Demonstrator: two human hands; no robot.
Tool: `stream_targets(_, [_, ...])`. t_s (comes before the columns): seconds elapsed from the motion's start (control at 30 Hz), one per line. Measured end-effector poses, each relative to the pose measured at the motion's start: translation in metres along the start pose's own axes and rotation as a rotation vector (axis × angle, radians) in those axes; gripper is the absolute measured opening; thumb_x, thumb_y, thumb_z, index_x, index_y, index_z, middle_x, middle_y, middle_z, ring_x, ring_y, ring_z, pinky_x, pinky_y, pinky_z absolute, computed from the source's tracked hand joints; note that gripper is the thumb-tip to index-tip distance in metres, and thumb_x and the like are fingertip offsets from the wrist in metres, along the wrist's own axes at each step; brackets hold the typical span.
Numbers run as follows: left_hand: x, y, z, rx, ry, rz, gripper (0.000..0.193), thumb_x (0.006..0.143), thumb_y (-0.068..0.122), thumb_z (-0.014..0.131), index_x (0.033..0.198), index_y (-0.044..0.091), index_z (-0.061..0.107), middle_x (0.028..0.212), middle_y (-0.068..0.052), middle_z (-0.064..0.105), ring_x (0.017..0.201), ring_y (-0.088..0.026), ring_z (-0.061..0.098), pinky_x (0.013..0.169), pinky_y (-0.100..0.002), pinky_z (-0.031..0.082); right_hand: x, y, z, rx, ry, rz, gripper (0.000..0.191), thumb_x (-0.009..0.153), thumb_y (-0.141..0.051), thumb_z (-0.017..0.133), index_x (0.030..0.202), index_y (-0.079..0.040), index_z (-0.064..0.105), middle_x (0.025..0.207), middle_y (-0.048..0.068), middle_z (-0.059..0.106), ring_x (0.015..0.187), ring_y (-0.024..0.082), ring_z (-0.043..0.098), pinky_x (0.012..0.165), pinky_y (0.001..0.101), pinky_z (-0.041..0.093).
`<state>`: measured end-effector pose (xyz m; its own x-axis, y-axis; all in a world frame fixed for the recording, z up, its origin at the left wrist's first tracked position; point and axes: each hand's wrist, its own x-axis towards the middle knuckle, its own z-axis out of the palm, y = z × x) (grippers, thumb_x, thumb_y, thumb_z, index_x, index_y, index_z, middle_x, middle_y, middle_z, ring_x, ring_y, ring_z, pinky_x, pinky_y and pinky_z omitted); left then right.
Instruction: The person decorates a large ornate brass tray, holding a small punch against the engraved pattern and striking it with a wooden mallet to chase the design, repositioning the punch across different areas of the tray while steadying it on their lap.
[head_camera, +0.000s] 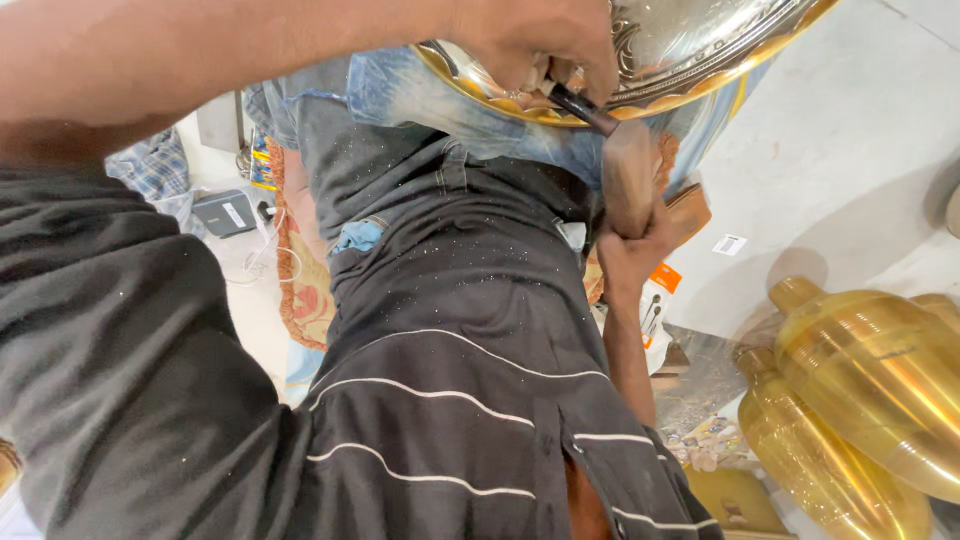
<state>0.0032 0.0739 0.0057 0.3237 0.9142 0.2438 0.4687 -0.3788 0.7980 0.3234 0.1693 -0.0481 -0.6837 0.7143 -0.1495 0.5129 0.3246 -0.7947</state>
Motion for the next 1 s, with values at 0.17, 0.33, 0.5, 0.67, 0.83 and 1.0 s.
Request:
stream_targets(0.17, [0.003,0.002,-0.002,0.051,-0.05,-0.054,0.052,0.061,0.004,0.081,0.112,0.006,0.076,0.083,-0.017,0.07,0.072,-0.033,0.067,0.06,-0.045,0.05,0.001,0.001,-0.002,0.031,0.084,0.071,0.017,0.084,0.005,0.08,0.091,0.002,0.064,0.082,0.004,0.065,0.079,0.014,0.061,0.077,0.0329,0.052])
stream_targets(0.33, [0.006,0.0,0.0,0.04,0.009,-0.015,0.05,0.062,0.007,0.084,0.111,0.004,0.075,0.085,-0.016,0.071,0.074,-0.032,0.068,0.06,-0.044,0.051,0.001,0.005,-0.005,0.081,0.115,0.064,0.02,0.085,0.004,0.082,0.088,0.0,0.062,0.083,0.005,0.062,0.08,0.014,0.059,0.077,0.0345,0.05])
stream_targets(0.5, [0.004,-0.001,0.001,0.109,0.004,-0.021,0.045,0.066,0.009,0.086,0.109,0.004,0.076,0.084,-0.016,0.071,0.075,-0.032,0.068,0.06,-0.043,0.051,0.001,0.001,-0.007,-0.17,0.11,-0.016,0.024,0.078,0.005,0.082,0.089,0.003,0.06,0.078,0.007,0.062,0.076,0.015,0.055,0.07,0.0346,0.049])
stream_targets(0.67, [0.009,-0.003,0.0,0.039,0.001,-0.07,0.048,0.066,0.007,0.082,0.113,0.005,0.074,0.085,-0.016,0.072,0.075,-0.03,0.069,0.061,-0.042,0.052,0.001,-0.003,-0.014,0.15,0.031,0.07,0.025,0.08,0.005,0.072,0.103,0.003,0.063,0.088,0.004,0.066,0.084,0.011,0.061,0.079,0.0309,0.052])
stream_targets(0.83, [-0.001,-0.001,-0.001,-0.023,0.016,-0.082,0.061,0.065,0.004,0.079,0.126,0.011,0.075,0.084,-0.017,0.072,0.07,-0.031,0.067,0.056,-0.045,0.049,-0.004,0.005,-0.009,0.084,0.107,0.048,0.019,0.082,0.006,0.08,0.087,0.003,0.063,0.08,0.003,0.061,0.076,0.01,0.057,0.072,0.0299,0.049])
stream_targets(1.0, [0.004,0.0,0.001,0.049,-0.063,-0.196,0.054,0.072,0.003,0.079,0.125,0.013,0.075,0.08,-0.017,0.072,0.069,-0.029,0.069,0.056,-0.045,0.05,-0.004,0.005,-0.004,0.264,0.041,0.188,0.018,0.085,0.006,0.079,0.08,0.0,0.063,0.078,0.002,0.063,0.074,0.011,0.059,0.073,0.0296,0.049])
